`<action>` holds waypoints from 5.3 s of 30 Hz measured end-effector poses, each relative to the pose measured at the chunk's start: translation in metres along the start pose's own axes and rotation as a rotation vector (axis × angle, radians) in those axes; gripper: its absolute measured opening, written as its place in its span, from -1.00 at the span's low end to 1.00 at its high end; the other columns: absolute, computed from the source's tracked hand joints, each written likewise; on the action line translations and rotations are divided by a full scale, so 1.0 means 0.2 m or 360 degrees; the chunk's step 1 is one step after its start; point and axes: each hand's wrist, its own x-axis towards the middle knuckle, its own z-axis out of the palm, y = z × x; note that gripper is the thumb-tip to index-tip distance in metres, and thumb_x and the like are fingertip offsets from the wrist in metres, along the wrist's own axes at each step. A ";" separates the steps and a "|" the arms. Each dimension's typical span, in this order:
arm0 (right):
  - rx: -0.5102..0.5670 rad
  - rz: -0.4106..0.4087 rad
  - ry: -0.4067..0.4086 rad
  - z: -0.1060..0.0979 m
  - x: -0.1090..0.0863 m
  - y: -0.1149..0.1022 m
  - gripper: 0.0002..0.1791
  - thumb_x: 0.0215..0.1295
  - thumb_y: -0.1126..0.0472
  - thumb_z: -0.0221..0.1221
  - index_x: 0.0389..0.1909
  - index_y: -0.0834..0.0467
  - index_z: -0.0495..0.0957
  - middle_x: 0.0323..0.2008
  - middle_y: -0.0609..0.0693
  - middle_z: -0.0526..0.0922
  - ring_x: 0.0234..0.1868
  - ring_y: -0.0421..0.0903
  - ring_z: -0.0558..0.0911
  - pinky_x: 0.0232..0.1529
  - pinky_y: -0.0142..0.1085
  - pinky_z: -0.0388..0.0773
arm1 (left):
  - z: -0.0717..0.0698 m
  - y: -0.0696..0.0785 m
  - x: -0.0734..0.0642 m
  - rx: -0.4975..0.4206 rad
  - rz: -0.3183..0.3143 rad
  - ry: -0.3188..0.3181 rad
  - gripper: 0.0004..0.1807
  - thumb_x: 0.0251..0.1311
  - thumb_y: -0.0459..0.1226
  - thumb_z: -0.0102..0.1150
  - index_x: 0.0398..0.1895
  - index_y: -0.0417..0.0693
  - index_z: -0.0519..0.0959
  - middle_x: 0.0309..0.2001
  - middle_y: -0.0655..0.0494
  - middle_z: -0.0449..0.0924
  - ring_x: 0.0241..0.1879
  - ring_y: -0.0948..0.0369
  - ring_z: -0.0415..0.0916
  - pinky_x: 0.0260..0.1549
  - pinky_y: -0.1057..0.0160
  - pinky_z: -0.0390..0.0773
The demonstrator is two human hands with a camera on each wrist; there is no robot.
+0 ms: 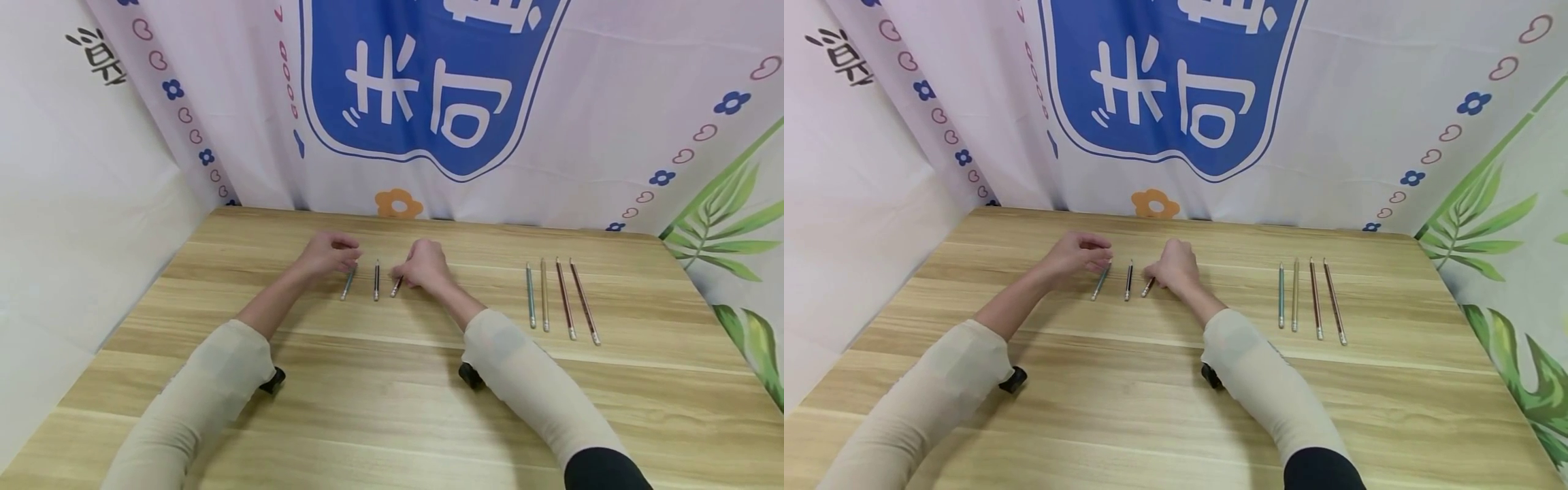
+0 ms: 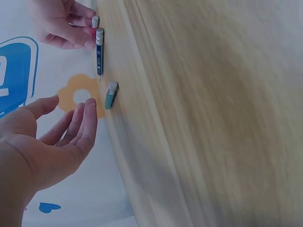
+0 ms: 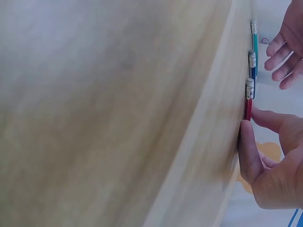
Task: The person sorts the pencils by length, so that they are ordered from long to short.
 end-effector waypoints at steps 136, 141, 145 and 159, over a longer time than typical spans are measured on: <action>0.0231 0.0271 -0.0120 -0.73 -0.29 0.49 -0.64 0.36 0.48 0.17 0.12 0.52 0.39 -0.24 0.31 0.70 -0.47 -0.13 0.69 -0.33 -0.25 0.82 | 0.03 -0.02 0.09 0.0406 -0.0189 -0.0048 -0.54 0.16 -0.60 0.25 0.16 -0.53 0.50 -0.14 -0.24 0.61 -0.47 0.20 0.61 -0.39 0.32 0.79; 0.0215 0.0276 -0.0129 -0.73 -0.29 0.50 -0.63 0.36 0.49 0.19 0.13 0.53 0.39 -0.27 0.29 0.70 -0.48 -0.13 0.69 -0.34 -0.26 0.82 | 0.03 -0.01 0.08 0.0393 -0.0198 -0.0065 -0.53 0.18 -0.59 0.25 0.19 -0.52 0.49 -0.13 -0.24 0.60 -0.44 0.19 0.61 -0.36 0.29 0.79; 0.0208 0.0276 -0.0132 -0.73 -0.29 0.50 -0.63 0.35 0.49 0.19 0.12 0.54 0.39 -0.29 0.29 0.70 -0.50 -0.13 0.70 -0.37 -0.27 0.81 | 0.04 -0.01 0.10 0.0367 -0.0200 -0.0065 -0.53 0.18 -0.59 0.25 0.19 -0.49 0.50 -0.14 -0.21 0.60 -0.42 0.17 0.62 -0.32 0.26 0.80; 0.0119 0.0294 -0.0166 -0.72 -0.28 0.52 -0.69 0.35 0.48 0.21 0.04 0.50 0.42 -0.41 0.21 0.69 -0.54 -0.14 0.68 -0.41 -0.31 0.80 | 0.05 0.02 0.09 0.0319 -0.0128 -0.0059 -0.57 0.18 -0.60 0.21 0.16 -0.52 0.53 -0.20 -0.14 0.57 -0.33 0.14 0.58 -0.29 0.29 0.79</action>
